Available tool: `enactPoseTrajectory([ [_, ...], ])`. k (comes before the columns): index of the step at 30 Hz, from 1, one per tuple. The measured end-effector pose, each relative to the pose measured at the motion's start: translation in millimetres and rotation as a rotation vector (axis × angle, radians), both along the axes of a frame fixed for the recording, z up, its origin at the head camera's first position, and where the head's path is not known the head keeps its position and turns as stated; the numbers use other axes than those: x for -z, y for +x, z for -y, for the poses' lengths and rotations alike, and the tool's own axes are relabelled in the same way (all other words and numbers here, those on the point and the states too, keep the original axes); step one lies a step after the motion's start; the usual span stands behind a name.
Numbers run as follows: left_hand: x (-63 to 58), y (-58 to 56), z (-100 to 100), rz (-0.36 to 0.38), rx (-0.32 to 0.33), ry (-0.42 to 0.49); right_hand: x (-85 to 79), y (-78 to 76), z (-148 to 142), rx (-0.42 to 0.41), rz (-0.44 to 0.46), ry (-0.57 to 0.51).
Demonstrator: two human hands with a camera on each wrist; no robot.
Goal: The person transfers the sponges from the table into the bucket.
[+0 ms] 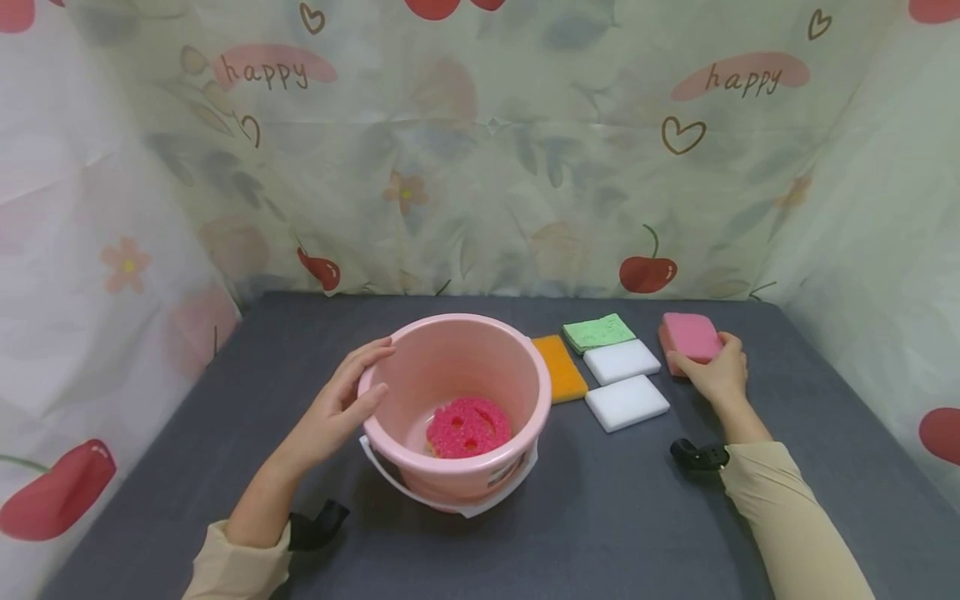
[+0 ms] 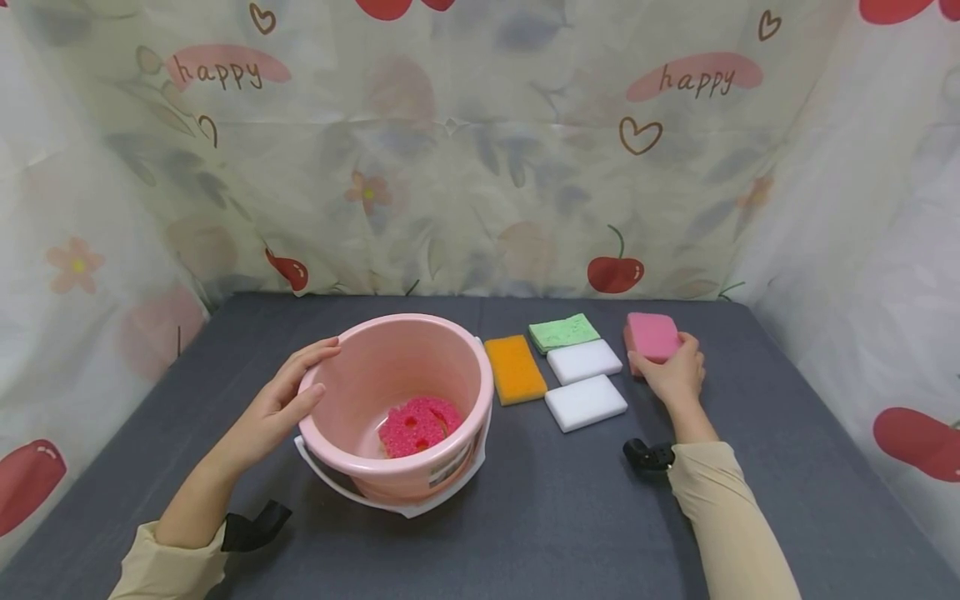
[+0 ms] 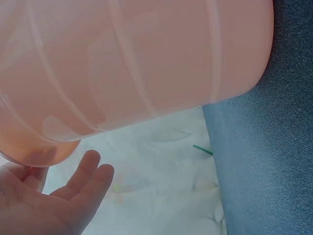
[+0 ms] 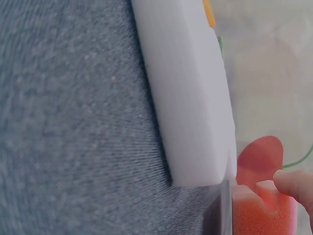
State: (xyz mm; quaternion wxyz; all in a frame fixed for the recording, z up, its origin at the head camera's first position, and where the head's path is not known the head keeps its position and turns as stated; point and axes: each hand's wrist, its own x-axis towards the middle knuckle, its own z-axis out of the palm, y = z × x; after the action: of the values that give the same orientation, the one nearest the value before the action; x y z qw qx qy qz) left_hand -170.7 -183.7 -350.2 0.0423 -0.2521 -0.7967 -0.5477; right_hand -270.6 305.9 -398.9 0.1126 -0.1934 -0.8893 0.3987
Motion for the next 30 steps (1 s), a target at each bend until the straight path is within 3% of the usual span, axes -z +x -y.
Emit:
enactPoseTrajectory([
  [30, 0.8, 0.3, 1, 0.006, -0.001, -0.005, -19.5, 7.4, 11, -0.048, -0.062, -0.018],
])
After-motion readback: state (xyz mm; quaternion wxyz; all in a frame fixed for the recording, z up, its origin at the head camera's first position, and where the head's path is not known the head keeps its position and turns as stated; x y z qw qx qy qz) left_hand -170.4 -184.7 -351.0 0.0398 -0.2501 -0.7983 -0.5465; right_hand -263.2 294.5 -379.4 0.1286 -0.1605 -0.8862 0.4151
